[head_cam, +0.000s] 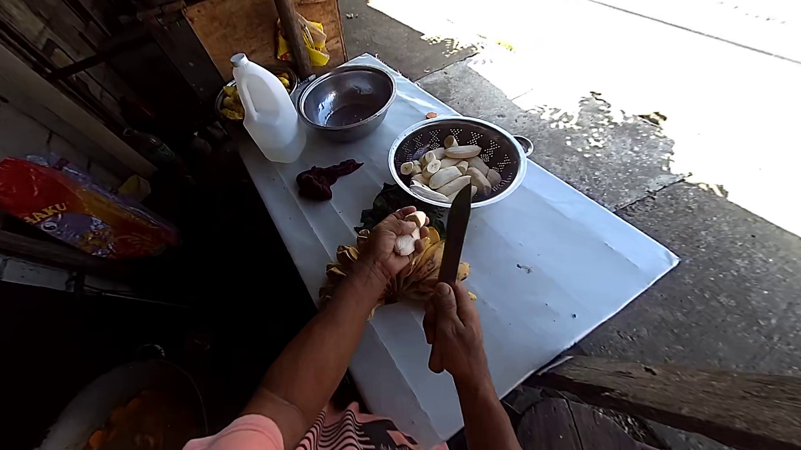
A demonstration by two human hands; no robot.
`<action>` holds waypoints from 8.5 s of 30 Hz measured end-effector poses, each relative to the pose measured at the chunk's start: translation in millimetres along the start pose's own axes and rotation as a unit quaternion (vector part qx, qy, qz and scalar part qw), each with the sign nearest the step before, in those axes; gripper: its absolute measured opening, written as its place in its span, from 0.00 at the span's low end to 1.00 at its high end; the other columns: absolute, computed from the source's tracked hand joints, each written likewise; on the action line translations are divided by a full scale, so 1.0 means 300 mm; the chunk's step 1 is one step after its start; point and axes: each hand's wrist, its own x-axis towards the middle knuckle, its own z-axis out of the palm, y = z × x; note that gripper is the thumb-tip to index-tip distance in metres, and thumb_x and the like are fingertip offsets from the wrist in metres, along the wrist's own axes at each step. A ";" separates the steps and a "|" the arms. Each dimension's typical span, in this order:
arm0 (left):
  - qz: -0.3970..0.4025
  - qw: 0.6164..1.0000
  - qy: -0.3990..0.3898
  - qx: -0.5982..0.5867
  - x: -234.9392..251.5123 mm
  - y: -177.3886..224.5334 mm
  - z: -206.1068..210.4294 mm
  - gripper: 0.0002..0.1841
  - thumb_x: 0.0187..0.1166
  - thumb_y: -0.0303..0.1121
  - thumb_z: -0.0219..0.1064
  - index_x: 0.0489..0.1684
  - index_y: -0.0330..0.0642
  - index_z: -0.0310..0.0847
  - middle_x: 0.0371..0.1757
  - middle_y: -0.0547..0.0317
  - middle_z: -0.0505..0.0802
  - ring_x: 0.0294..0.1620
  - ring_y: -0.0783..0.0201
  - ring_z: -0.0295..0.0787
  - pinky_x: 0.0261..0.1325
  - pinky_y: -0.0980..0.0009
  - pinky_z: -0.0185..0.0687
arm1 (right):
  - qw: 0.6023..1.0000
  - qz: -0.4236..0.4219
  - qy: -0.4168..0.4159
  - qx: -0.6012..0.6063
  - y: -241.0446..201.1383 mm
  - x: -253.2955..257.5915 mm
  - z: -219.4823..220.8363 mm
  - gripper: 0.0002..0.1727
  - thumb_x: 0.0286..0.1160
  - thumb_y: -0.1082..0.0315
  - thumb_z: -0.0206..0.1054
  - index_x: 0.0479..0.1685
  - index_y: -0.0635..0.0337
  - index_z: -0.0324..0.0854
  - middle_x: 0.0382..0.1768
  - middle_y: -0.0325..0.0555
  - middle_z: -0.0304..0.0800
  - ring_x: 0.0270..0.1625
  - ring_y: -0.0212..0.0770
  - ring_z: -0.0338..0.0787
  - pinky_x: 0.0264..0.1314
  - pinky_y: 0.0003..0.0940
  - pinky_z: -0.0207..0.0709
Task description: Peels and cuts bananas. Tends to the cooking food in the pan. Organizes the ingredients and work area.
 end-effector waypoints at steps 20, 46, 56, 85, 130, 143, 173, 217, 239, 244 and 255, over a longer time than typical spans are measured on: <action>-0.175 0.541 -0.131 0.812 0.151 -0.063 0.125 0.20 0.76 0.46 0.73 0.49 0.36 0.83 0.33 0.48 0.85 0.26 0.58 0.79 0.30 0.60 0.76 | 0.977 0.100 0.084 -0.168 0.131 -0.031 -0.173 0.28 0.93 0.58 0.49 0.91 0.50 0.62 0.35 0.45 0.84 0.23 0.36 0.77 0.26 0.36 0.76; 0.056 0.907 -0.088 0.409 0.051 -0.041 -0.082 0.25 0.71 0.26 0.76 0.68 0.35 0.77 0.52 0.48 0.91 0.29 0.65 0.86 0.26 0.72 0.80 | 0.939 0.088 0.107 0.316 0.195 0.234 0.021 0.21 0.98 0.54 0.33 0.47 0.58 0.66 0.15 0.40 0.72 0.10 0.33 0.73 0.11 0.28 0.73; 0.071 0.755 0.027 0.651 -0.023 0.002 -0.024 0.20 0.69 0.27 0.65 0.62 0.36 0.86 0.57 0.45 0.91 0.60 0.53 0.89 0.67 0.51 0.82 | 0.976 0.018 0.128 0.173 0.124 0.167 0.030 0.20 0.94 0.64 0.49 0.78 0.63 0.63 0.41 0.50 0.93 0.15 0.32 0.80 0.14 0.24 0.75; 0.018 0.991 -0.119 -0.061 -0.119 -0.089 -0.150 0.29 0.66 0.39 0.66 0.70 0.39 0.75 0.55 0.41 0.90 0.45 0.52 0.93 0.53 0.56 0.91 | 0.892 -0.087 0.037 -0.442 0.112 0.016 0.090 0.19 0.91 0.58 0.49 0.45 0.64 0.79 0.27 0.50 0.84 0.28 0.50 0.90 0.27 0.47 0.80; -0.058 0.656 -0.196 0.727 0.177 -0.075 0.124 0.11 0.67 0.30 0.80 0.41 0.36 0.88 0.38 0.48 0.92 0.40 0.55 0.89 0.48 0.51 0.84 | 0.938 0.052 0.081 -0.332 0.182 -0.032 -0.180 0.29 0.94 0.54 0.42 0.87 0.54 0.69 0.60 0.58 0.92 0.56 0.57 0.93 0.61 0.60 0.81; 0.065 0.885 0.048 0.459 0.067 -0.135 0.027 0.22 0.71 0.27 0.80 0.63 0.35 0.84 0.50 0.46 0.92 0.34 0.61 0.87 0.33 0.67 0.83 | 0.974 0.089 0.040 0.203 0.194 0.127 -0.009 0.22 0.95 0.55 0.38 0.70 0.58 0.68 0.18 0.38 0.72 0.13 0.33 0.73 0.16 0.27 0.74; 0.087 0.904 -0.078 0.411 -0.142 -0.090 -0.088 0.30 0.85 0.36 0.53 0.87 0.32 0.62 0.77 0.40 0.81 0.71 0.57 0.83 0.70 0.61 0.81 | 0.993 0.056 0.099 0.032 0.081 0.119 -0.043 0.51 0.63 0.64 0.80 0.90 0.56 0.55 0.47 0.54 0.86 0.24 0.39 0.82 0.22 0.35 0.79; 0.224 0.755 -0.080 0.611 0.000 -0.159 0.228 0.14 0.88 0.29 0.56 0.60 0.36 0.87 0.53 0.45 0.93 0.52 0.55 0.92 0.59 0.55 0.87 | 0.964 0.021 0.230 0.135 -0.029 -0.013 -0.330 0.25 0.96 0.59 0.31 0.81 0.57 0.63 0.30 0.44 0.89 0.14 0.32 0.79 0.14 0.24 0.75; 0.080 0.786 -0.099 0.605 -0.006 -0.220 0.058 0.20 0.70 0.24 0.79 0.60 0.36 0.82 0.52 0.47 0.92 0.50 0.59 0.91 0.58 0.58 0.88 | 0.917 0.035 0.103 -0.384 0.123 -0.122 -0.193 0.28 0.93 0.55 0.44 0.85 0.56 0.72 0.55 0.57 0.93 0.50 0.57 0.94 0.51 0.60 0.84; 0.149 0.801 -0.072 0.575 -0.040 -0.196 0.044 0.24 0.69 0.26 0.81 0.64 0.34 0.81 0.56 0.46 0.91 0.55 0.58 0.91 0.64 0.59 0.87 | 0.990 0.113 0.058 0.060 0.101 0.045 -0.133 0.19 0.97 0.58 0.41 0.67 0.58 0.71 0.17 0.38 0.71 0.12 0.32 0.69 0.13 0.26 0.70; 0.164 0.950 -0.055 0.259 0.001 -0.113 -0.003 0.14 0.76 0.24 0.73 0.58 0.37 0.85 0.49 0.54 0.92 0.47 0.64 0.90 0.55 0.63 0.88 | 0.934 0.050 0.108 0.338 0.131 0.164 0.042 0.20 0.98 0.58 0.36 0.47 0.60 0.70 0.16 0.41 0.73 0.11 0.33 0.73 0.14 0.27 0.75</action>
